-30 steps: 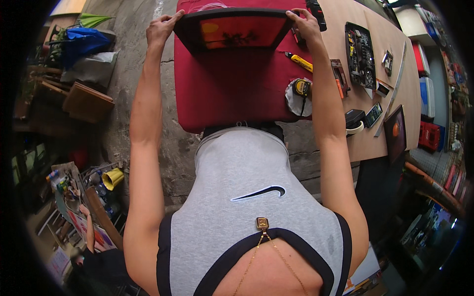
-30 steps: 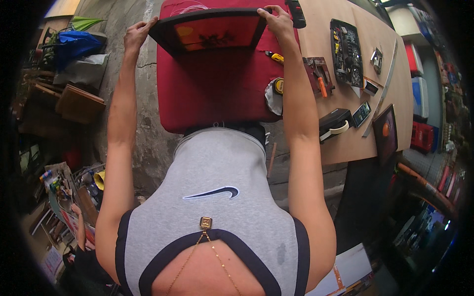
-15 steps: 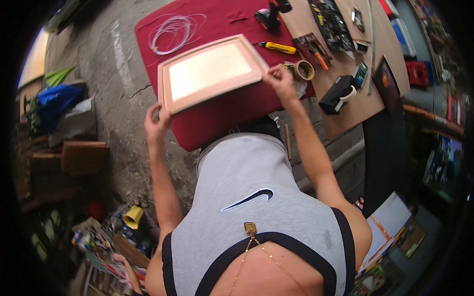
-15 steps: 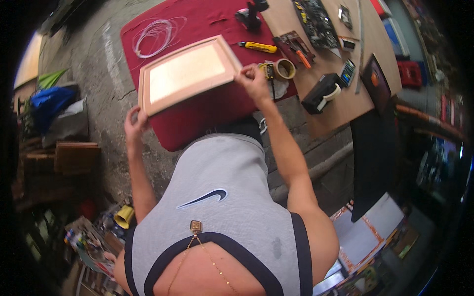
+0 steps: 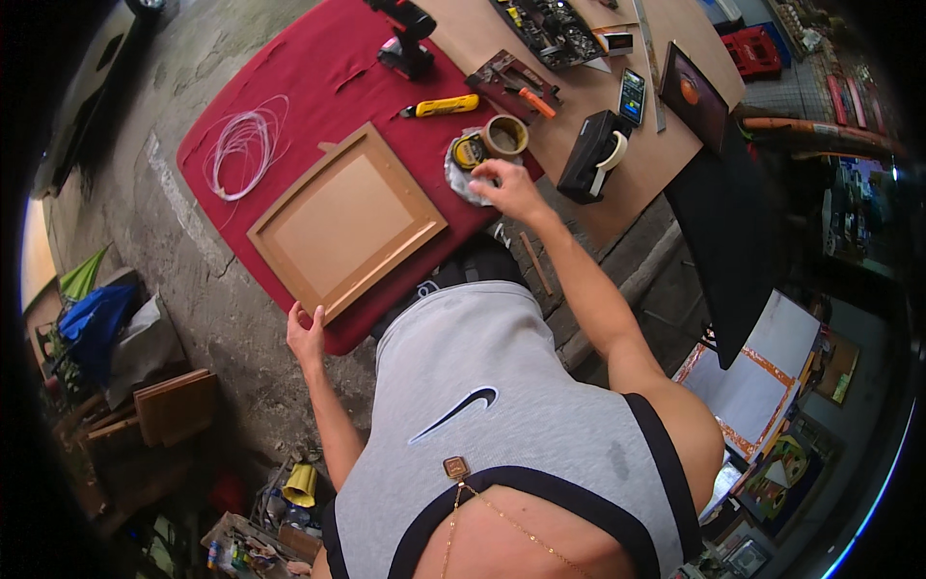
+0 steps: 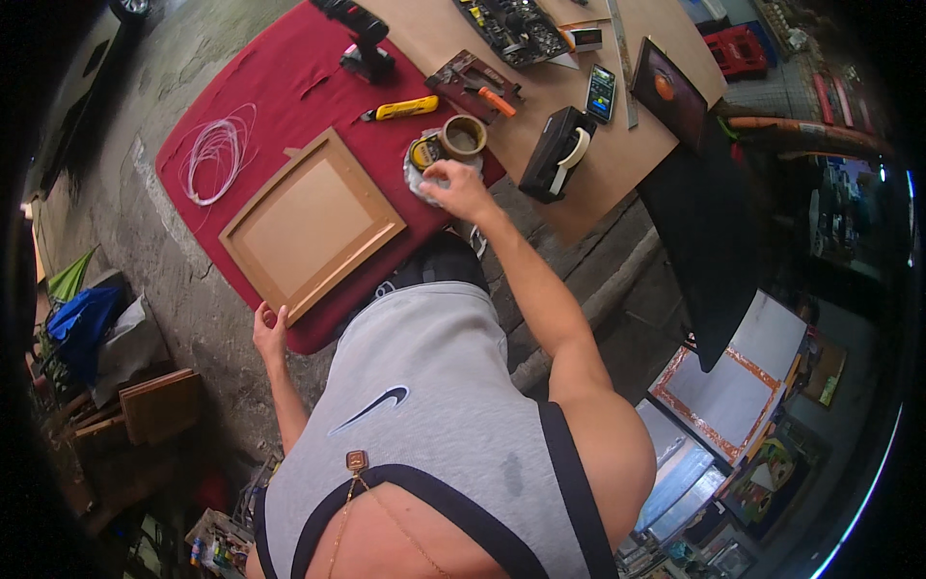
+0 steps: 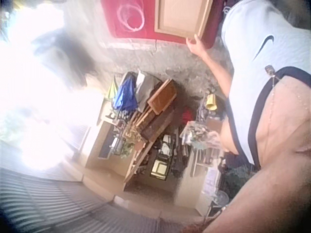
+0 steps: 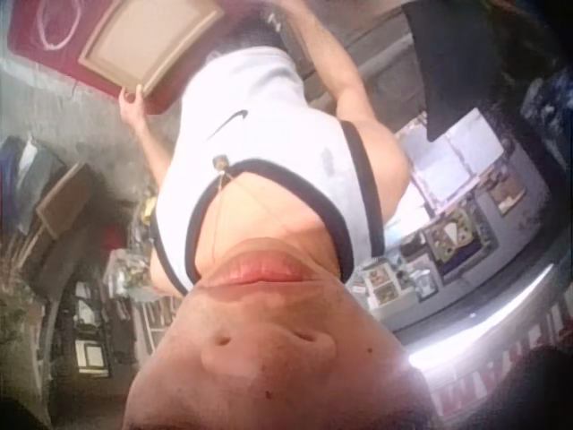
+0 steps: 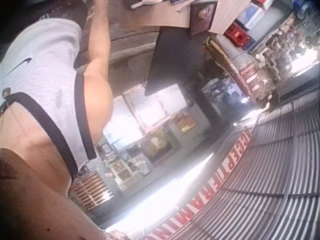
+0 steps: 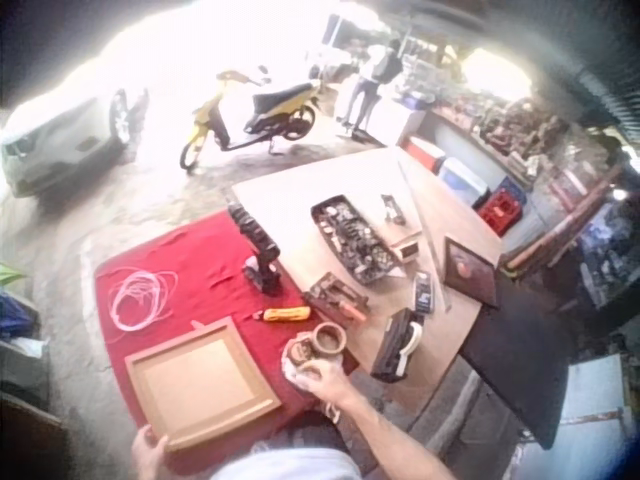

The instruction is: The person assembles a wooden picture frame by applying tape to the corners, measuring and marking the back, drilling holes, and attaching hanging hardware with a cord. They use a utility knife, tape measure, drill, and screwdriver to complete the assembly.

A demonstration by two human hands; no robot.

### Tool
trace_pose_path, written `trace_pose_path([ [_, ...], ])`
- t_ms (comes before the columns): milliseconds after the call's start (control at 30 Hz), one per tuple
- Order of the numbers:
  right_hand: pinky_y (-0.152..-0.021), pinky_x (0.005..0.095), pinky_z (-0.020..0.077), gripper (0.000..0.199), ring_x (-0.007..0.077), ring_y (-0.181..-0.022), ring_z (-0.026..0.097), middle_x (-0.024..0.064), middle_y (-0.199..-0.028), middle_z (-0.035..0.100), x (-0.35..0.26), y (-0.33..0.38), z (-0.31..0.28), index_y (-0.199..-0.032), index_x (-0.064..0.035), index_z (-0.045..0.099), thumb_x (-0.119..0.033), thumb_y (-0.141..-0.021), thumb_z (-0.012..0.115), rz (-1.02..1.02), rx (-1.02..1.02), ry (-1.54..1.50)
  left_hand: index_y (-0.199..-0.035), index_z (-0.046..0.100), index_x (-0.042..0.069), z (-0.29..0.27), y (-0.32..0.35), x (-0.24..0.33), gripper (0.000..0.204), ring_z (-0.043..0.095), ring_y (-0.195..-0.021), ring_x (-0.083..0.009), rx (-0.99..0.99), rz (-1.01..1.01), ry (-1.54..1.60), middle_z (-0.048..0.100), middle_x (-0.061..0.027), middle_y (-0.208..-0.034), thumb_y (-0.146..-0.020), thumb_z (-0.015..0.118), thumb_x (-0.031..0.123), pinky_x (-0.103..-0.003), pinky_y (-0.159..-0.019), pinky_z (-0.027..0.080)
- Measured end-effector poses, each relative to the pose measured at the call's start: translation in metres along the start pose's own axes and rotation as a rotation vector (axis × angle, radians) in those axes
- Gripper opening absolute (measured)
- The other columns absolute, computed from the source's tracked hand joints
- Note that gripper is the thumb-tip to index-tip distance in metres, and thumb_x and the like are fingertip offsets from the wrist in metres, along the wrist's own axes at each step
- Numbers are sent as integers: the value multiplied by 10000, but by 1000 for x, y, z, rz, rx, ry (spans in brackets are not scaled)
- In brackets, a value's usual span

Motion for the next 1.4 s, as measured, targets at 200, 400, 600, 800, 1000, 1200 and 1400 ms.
trace_pose_path([
  [200,-728,315,522,276,193,-788,667,106,-848,693,74,-93,-142,-939,-47,681,-257,-760,690,46,193,111,-1149,593,23,40,7,64,479,610,-944,-257,11,72,1,642,-155,-1021,-771,724,286,-364,-834,477],
  [400,-783,375,520,231,299,-847,659,160,-905,675,180,-225,-240,-991,-69,674,-120,-773,618,37,340,456,-1080,628,17,106,24,153,379,622,-914,-223,-47,72,152,661,-137,-959,-789,710,247,-348,-800,479],
  [600,-746,460,508,193,356,-833,641,195,-900,621,206,-289,-243,-885,-49,639,-108,-839,461,-105,177,779,-1055,637,24,182,-6,364,320,621,-889,-207,-158,514,159,654,-114,-952,-797,703,202,-310,-761,487],
  [800,-662,433,541,181,350,-748,653,200,-871,604,187,-290,-243,-854,-2,598,-96,-864,444,-119,133,786,-968,639,66,284,-112,578,253,604,-866,-285,-138,1010,95,650,-128,-914,-754,703,185,-377,-750,470],
  [1000,-655,430,535,143,355,-766,641,191,-867,585,185,-286,-248,-823,8,570,-55,-851,445,-99,175,642,-951,706,108,393,-213,711,257,643,-877,-306,-173,1007,-208,674,-148,-926,-718,634,189,-380,-795,505],
  [1200,-719,432,484,152,370,-781,613,201,-830,614,189,-275,-261,-866,36,620,-105,-847,565,-78,332,209,-1036,689,150,456,-255,734,354,643,-903,-302,-163,1010,-463,677,-137,-931,-688,623,137,-371,-837,507],
  [1400,-672,405,491,148,333,-719,635,202,-763,641,189,-270,-266,-841,43,628,-93,-830,573,27,383,-6,-946,698,152,464,-260,739,291,647,-878,-315,-246,976,-504,671,-145,-920,-674,616,86,-396,-791,515],
])
Point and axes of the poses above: each hand's wrist, its own y-axis away from the middle knuckle, its own z-axis out of the palm, x = y × z, the point moved 2 cm from there along -y, towards the middle knuckle
